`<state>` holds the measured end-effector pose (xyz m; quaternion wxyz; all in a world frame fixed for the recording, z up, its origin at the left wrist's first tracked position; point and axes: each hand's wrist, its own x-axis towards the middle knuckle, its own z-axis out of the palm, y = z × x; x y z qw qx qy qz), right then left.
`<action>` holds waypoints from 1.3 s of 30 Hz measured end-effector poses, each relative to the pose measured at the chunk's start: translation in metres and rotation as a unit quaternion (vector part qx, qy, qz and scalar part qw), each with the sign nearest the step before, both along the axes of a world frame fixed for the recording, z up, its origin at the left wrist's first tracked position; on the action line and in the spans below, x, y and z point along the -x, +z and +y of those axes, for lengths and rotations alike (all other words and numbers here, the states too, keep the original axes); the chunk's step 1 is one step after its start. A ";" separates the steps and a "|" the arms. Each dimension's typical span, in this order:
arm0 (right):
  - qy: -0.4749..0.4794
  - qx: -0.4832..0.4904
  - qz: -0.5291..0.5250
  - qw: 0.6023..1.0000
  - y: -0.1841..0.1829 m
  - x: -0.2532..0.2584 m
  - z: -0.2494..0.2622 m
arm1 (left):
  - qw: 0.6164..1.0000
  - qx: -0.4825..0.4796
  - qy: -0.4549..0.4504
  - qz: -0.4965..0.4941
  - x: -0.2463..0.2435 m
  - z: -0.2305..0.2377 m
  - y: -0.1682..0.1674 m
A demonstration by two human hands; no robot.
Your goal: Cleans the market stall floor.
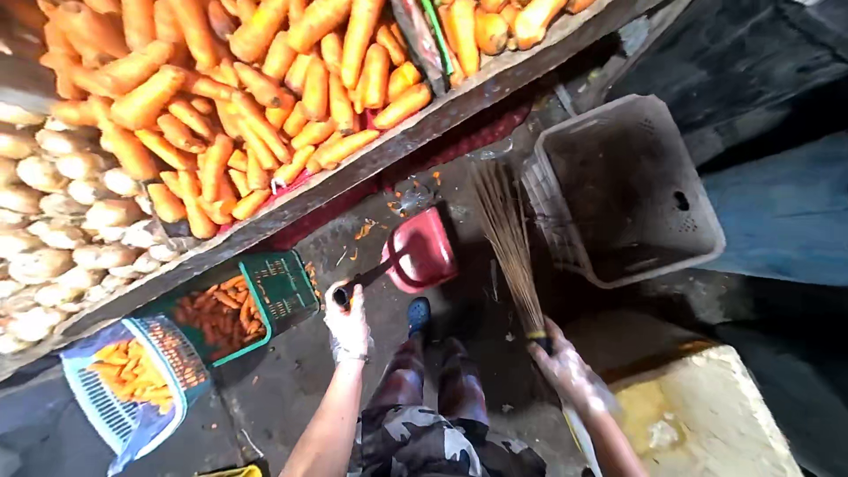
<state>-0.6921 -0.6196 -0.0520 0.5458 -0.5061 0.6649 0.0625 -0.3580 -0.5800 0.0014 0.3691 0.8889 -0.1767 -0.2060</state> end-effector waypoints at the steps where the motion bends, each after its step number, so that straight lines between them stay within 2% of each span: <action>1: 0.015 0.000 -0.004 1.000 -0.022 -0.015 -0.021 | 0.999 -0.027 0.038 0.003 -0.013 0.008 -0.005; 3: 0.009 0.000 0.002 1.000 -0.054 -0.050 -0.070 | 0.992 -0.070 0.106 0.001 -0.042 0.022 -0.015; 5: -0.052 0.012 0.009 0.999 -0.099 -0.077 -0.116 | 0.984 -0.094 0.152 0.000 -0.071 0.037 -0.024; 6: -0.099 0.019 0.013 0.995 -0.141 -0.081 -0.138 | 0.981 -0.100 0.168 -0.003 -0.085 0.045 -0.033; 8: -0.168 0.036 0.009 0.985 -0.270 -0.068 -0.185 | 0.976 -0.113 0.187 -0.007 -0.112 0.052 -0.047; 9: -0.183 0.045 -0.036 0.982 -0.336 -0.062 -0.206 | 0.974 -0.125 0.186 -0.012 -0.126 0.055 -0.057; 10: -0.163 0.056 -0.115 0.978 -0.386 -0.060 -0.221 | 0.973 -0.136 0.184 -0.013 -0.139 0.054 -0.063; 11: -0.098 0.090 -0.218 0.967 -0.426 -0.063 -0.228 | 0.972 -0.146 0.182 0.000 -0.150 0.047 -0.063; 12: -0.007 0.143 -0.317 0.938 -0.447 -0.075 -0.225 | 0.971 -0.159 0.180 0.016 -0.161 0.040 -0.063; 13: -0.006 0.024 -0.146 0.989 -0.378 -0.126 -0.212 | 0.970 -0.168 0.177 0.022 -0.174 0.038 -0.071; 14: 0.009 -0.111 -0.009 0.994 -0.307 -0.181 -0.197 | 0.970 -0.171 0.172 0.026 -0.186 0.037 -0.082; 16: 0.115 -0.070 0.023 0.991 -0.235 -0.233 -0.133 | 0.972 -0.167 0.164 0.035 -0.206 0.034 -0.101; 18: 0.194 -0.095 0.028 0.976 -0.184 -0.244 -0.092 | 0.973 -0.163 0.159 0.044 -0.221 0.026 -0.108; 19: 0.204 -0.092 0.026 0.974 -0.172 -0.235 -0.078 | 0.973 -0.161 0.155 0.054 -0.228 0.020 -0.107; 22: 0.153 -0.050 0.006 0.987 -0.136 -0.189 -0.054 | 0.971 -0.181 0.126 0.091 -0.239 -0.002 -0.085; 24: 0.115 -0.006 0.028 0.993 -0.121 -0.179 -0.063 | 0.969 -0.206 0.091 0.106 -0.241 -0.011 -0.073; 25: 0.101 0.011 0.059 0.993 -0.119 -0.186 -0.077 | 0.970 -0.208 0.074 0.104 -0.243 -0.010 -0.078; 27: 0.046 0.014 0.109 0.993 -0.140 -0.211 -0.112 | 0.971 -0.208 0.053 0.109 -0.245 -0.013 -0.083; 29: -0.044 -0.005 0.095 0.994 -0.182 -0.237 -0.128 | 0.963 -0.229 0.020 0.137 -0.247 -0.024 -0.078; 30: -0.055 -0.024 0.070 0.996 -0.199 -0.253 -0.122 | 0.961 -0.241 -0.009 0.136 -0.253 -0.023 -0.090; 31: -0.021 -0.035 0.032 0.999 -0.209 -0.272 -0.105 | 0.971 -0.223 -0.028 0.085 -0.260 -0.010 -0.124; 32: 0.040 -0.036 0.013 0.998 -0.215 -0.290 -0.081 | 0.986 -0.163 -0.020 -0.034 -0.267 0.013 -0.181; 33: 0.096 -0.074 0.009 0.993 -0.202 -0.313 -0.062 | 0.984 -0.172 -0.030 -0.015 -0.282 0.021 -0.208; 35: 0.192 -0.132 0.037 0.972 -0.171 -0.339 -0.031 | 0.972 -0.227 -0.052 0.020 -0.304 0.016 -0.233; 36: 0.209 -0.153 0.048 0.965 -0.163 -0.338 -0.019 | 0.969 -0.242 -0.051 0.025 -0.306 0.008 -0.235; 39: 0.160 -0.176 0.008 0.971 -0.122 -0.284 -0.008 | 0.973 -0.225 -0.022 0.045 -0.301 -0.008 -0.224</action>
